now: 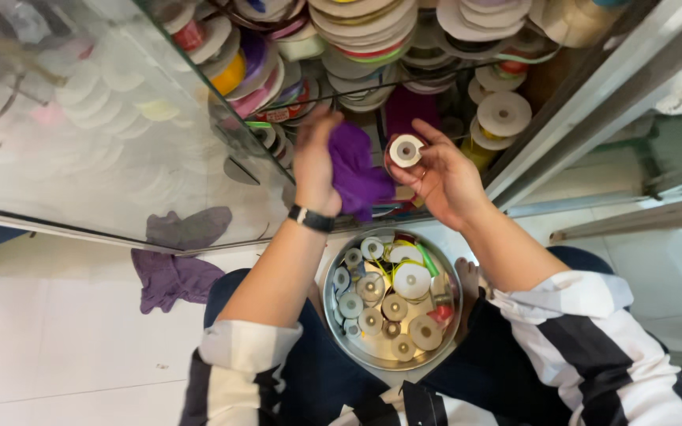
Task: The person sits on the floor in front of a glass cabinet and wipes various spools of ribbon with a purple cloth. They pick up spools from a metal tray, clean them, and place them back into the cabinet or the tray.
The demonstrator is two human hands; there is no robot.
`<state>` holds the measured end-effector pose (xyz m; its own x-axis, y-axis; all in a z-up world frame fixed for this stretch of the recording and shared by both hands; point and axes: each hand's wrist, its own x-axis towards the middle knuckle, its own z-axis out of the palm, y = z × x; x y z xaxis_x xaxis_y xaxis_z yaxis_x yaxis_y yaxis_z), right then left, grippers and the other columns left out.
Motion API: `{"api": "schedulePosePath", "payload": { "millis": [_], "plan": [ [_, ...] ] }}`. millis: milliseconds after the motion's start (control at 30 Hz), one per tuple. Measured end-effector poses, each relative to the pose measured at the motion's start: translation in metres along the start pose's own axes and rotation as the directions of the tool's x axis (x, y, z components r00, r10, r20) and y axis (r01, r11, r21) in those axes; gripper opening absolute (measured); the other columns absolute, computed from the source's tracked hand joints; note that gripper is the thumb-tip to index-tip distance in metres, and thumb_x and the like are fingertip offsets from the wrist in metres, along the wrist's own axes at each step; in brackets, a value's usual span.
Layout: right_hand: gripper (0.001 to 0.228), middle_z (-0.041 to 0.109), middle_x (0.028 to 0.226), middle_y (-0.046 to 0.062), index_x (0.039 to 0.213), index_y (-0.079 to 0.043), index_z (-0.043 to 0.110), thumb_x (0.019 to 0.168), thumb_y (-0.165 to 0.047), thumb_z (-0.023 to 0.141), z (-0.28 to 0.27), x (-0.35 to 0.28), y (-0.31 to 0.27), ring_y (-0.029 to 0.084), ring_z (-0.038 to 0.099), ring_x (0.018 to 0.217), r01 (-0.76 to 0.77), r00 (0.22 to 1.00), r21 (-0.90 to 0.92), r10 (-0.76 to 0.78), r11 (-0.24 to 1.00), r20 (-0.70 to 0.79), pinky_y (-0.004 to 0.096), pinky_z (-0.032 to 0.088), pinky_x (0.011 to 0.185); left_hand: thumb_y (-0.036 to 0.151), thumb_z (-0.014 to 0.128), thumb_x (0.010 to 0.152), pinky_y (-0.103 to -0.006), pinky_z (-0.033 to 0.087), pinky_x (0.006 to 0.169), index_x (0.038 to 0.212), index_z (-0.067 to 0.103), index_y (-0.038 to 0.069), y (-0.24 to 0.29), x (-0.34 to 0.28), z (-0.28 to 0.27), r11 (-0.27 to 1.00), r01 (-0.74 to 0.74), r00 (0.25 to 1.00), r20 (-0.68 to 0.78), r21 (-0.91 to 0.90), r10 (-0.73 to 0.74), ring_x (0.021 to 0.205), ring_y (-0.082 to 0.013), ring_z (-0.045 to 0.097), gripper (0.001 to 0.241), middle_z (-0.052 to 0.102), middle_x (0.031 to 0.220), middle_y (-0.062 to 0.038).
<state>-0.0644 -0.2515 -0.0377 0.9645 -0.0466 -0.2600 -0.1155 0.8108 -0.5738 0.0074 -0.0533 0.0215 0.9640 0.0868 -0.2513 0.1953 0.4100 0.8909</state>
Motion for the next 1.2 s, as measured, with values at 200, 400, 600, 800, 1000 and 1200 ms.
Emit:
{"api": "schedulePosePath", "payload": {
  "millis": [200,400,600,800,1000,1200],
  "plan": [
    [0.08,0.07,0.151,0.025,0.174,-0.014,0.042,0.095,-0.009,0.053,0.018,-0.018,-0.011,0.041,0.08,0.119,-0.058,0.988,-0.068,0.067,0.996,0.142,0.055,0.068,0.105,0.005,0.072,0.085,-0.0281,0.053,0.095,0.143,0.079,0.028,-0.004,-0.017,-0.043,0.69,-0.458,0.859,0.479,0.561,0.18,0.099,-0.0099,0.071,0.062,0.085,0.121,0.001],
    [0.081,0.064,0.161,0.024,0.175,-0.014,0.04,0.098,0.003,0.052,0.021,-0.024,-0.011,0.041,0.078,0.124,-0.018,0.974,-0.208,0.064,0.978,0.217,0.053,0.067,0.106,0.048,0.094,0.086,-0.0302,0.058,0.093,0.128,0.085,0.034,-0.01,-0.029,-0.041,0.637,-0.438,0.86,0.502,0.634,0.092,0.101,-0.0115,0.078,0.045,0.088,0.108,0.007],
    [0.077,0.055,0.17,0.026,0.174,-0.011,0.043,0.099,0.005,0.056,0.025,-0.03,-0.011,0.038,0.079,0.12,0.039,0.96,-0.232,0.028,0.972,0.28,0.047,0.071,0.102,0.04,0.095,0.086,-0.0284,0.058,0.092,0.108,0.09,0.03,-0.008,-0.028,-0.039,0.652,-0.515,0.831,0.512,0.556,0.22,0.1,-0.017,0.078,0.024,0.083,0.098,0.003],
    [0.059,0.064,0.158,0.03,0.16,-0.002,0.058,0.103,0.0,0.073,-0.002,-0.014,-0.003,0.04,0.079,0.124,0.214,0.955,-0.29,-0.138,0.933,0.261,0.048,0.072,0.102,0.031,0.096,0.09,-0.0272,0.059,0.09,0.111,0.09,0.027,-0.002,-0.033,-0.036,0.704,-0.535,0.805,0.535,0.467,0.257,0.097,-0.0114,0.077,0.022,0.084,0.097,0.002],
    [0.029,0.081,0.122,0.023,0.13,0.008,0.077,0.102,-0.001,0.083,0.011,-0.02,-0.008,0.03,0.085,0.103,0.373,0.927,-0.491,-0.3,0.787,0.224,0.038,0.075,0.09,0.027,0.095,0.088,-0.0252,0.058,0.082,0.11,0.09,0.022,0.003,-0.035,-0.039,0.718,-0.475,0.831,0.527,0.509,0.176,0.087,-0.0084,0.073,0.023,0.086,0.089,0.001],
    [0.027,0.081,0.126,0.022,0.123,0.003,0.082,0.097,0.0,0.092,0.009,-0.02,-0.01,0.028,0.082,0.115,0.569,0.821,-0.65,-0.396,0.504,0.412,0.036,0.068,0.098,0.029,0.097,0.089,-0.0278,0.059,0.081,0.109,0.091,0.023,0.008,-0.034,-0.038,0.678,-0.537,0.802,0.553,0.503,0.225,0.088,-0.0156,0.078,0.022,0.085,0.091,-0.005]
  ]
}}
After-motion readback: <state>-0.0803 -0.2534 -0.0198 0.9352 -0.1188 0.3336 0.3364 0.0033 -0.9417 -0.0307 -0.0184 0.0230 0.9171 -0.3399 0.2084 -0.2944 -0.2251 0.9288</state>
